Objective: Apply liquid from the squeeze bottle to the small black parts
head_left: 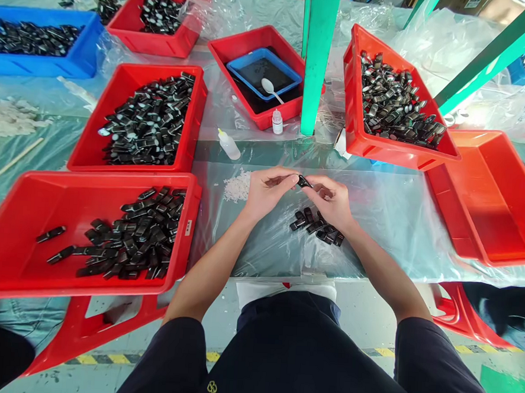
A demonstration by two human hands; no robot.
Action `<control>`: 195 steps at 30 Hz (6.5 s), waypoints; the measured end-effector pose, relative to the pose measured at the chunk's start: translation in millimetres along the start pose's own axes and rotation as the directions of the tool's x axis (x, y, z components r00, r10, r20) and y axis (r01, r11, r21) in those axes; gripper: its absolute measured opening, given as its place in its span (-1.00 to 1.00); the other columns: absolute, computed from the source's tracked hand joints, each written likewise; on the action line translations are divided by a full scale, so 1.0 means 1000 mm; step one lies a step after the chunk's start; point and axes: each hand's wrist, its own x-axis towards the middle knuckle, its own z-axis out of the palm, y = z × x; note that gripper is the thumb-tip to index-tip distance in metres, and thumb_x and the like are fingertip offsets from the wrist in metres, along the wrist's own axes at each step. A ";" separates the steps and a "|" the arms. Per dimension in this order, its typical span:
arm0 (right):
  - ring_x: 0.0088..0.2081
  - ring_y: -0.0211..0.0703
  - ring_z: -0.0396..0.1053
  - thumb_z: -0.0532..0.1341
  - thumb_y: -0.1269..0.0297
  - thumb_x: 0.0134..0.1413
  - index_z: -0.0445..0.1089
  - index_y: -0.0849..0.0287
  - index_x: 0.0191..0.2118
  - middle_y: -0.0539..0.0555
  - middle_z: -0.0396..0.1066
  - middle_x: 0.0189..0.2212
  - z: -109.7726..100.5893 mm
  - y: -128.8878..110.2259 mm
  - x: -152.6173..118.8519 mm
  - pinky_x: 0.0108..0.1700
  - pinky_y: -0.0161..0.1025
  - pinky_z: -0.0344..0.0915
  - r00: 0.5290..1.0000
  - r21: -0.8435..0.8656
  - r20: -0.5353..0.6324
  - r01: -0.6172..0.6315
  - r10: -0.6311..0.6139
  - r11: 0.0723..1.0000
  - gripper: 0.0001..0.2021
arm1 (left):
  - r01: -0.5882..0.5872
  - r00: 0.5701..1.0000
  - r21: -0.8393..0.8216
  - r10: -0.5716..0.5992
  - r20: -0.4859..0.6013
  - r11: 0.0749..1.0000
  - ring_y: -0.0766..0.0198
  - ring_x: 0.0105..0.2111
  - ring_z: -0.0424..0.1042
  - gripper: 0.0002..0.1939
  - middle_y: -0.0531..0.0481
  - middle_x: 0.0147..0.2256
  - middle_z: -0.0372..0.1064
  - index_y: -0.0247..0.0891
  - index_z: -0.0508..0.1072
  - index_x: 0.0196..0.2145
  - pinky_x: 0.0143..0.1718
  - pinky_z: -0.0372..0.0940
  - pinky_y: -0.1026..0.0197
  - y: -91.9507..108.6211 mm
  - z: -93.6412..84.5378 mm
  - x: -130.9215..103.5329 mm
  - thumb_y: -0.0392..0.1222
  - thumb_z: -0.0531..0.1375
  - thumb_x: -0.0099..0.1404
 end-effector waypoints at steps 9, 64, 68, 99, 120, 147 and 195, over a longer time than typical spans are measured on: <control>-0.42 -0.27 0.36 0.34 -0.13 0.24 0.59 0.10 -0.11 0.07 0.61 -0.22 0.000 0.000 0.000 -0.48 -0.26 0.17 1.000 -0.025 -0.005 -0.008 0.008 1.000 -0.62 | -0.034 0.999 0.052 0.032 0.030 0.998 0.29 -0.45 0.53 -0.65 -0.08 -0.33 0.65 -0.19 0.72 -0.28 -0.39 0.40 0.22 -0.002 -0.002 0.000 0.17 0.41 0.27; -0.38 -0.16 0.52 0.33 -0.33 0.14 0.32 0.05 -0.20 -0.05 0.47 -0.48 0.009 -0.015 -0.008 -0.40 -0.23 0.29 0.980 0.079 0.082 -0.186 0.179 0.979 -0.49 | 0.005 0.995 0.077 -0.012 0.097 0.997 0.24 -0.40 0.50 -0.59 -0.07 -0.38 0.61 -0.23 0.69 -0.33 -0.37 0.33 0.19 0.006 -0.010 0.002 0.22 0.44 0.20; -0.37 -0.16 0.52 0.35 -0.31 0.14 0.32 0.05 -0.20 -0.06 0.47 -0.50 0.009 -0.015 -0.007 -0.39 -0.24 0.29 0.980 0.111 0.099 -0.181 0.170 0.977 -0.49 | -0.061 0.993 0.119 0.048 0.110 0.991 0.27 -0.42 0.47 -0.61 -0.08 -0.37 0.62 -0.23 0.70 -0.33 -0.42 0.27 0.20 0.010 -0.011 0.001 0.20 0.41 0.25; -0.44 -0.11 0.30 0.35 0.28 0.17 0.51 0.10 -0.30 0.02 0.46 -0.49 -0.020 -0.029 -0.008 -0.35 -0.18 0.03 0.783 -0.725 0.515 0.181 0.349 0.665 -0.95 | -0.061 0.972 0.637 -0.098 0.212 0.769 0.18 -0.42 0.44 -0.80 -0.05 -0.39 0.57 -0.19 0.61 -0.37 -0.25 0.27 0.12 0.001 -0.039 0.010 -0.05 0.28 0.31; -0.57 -0.35 -0.08 0.36 -0.20 0.18 0.46 0.12 -0.28 -0.17 0.02 -0.65 -0.007 -0.023 0.000 -0.46 -0.24 -0.04 0.981 0.046 0.127 -0.152 0.145 0.987 -0.57 | -0.058 0.976 0.161 0.022 0.218 0.985 0.31 -0.48 0.48 -0.50 -0.04 -0.48 0.55 -0.27 0.65 -0.35 -0.44 0.33 0.25 0.011 -0.019 0.004 0.29 0.33 0.31; -0.38 -0.14 0.42 0.19 -0.18 0.36 0.57 0.09 -0.15 0.09 0.60 -0.27 -0.011 0.006 0.002 -0.24 -0.18 0.34 0.990 -0.400 0.139 0.025 0.034 0.916 -0.57 | -0.128 0.973 0.417 0.032 0.229 0.900 0.28 -0.31 0.50 -0.78 -0.07 -0.24 0.64 -0.19 0.68 -0.20 -0.39 0.20 0.23 -0.005 -0.028 0.010 -0.03 0.30 0.35; -0.40 -0.16 0.46 0.29 -0.31 0.21 0.55 0.09 -0.20 0.07 0.60 -0.37 0.001 -0.021 -0.008 -0.42 -0.20 0.32 0.977 0.056 0.129 -0.176 0.168 0.983 -0.50 | 0.024 0.992 0.084 -0.034 0.119 0.996 0.27 -0.46 0.47 -0.47 -0.05 -0.45 0.54 -0.21 0.67 -0.33 -0.39 0.37 0.18 0.004 -0.007 0.002 0.36 0.34 0.26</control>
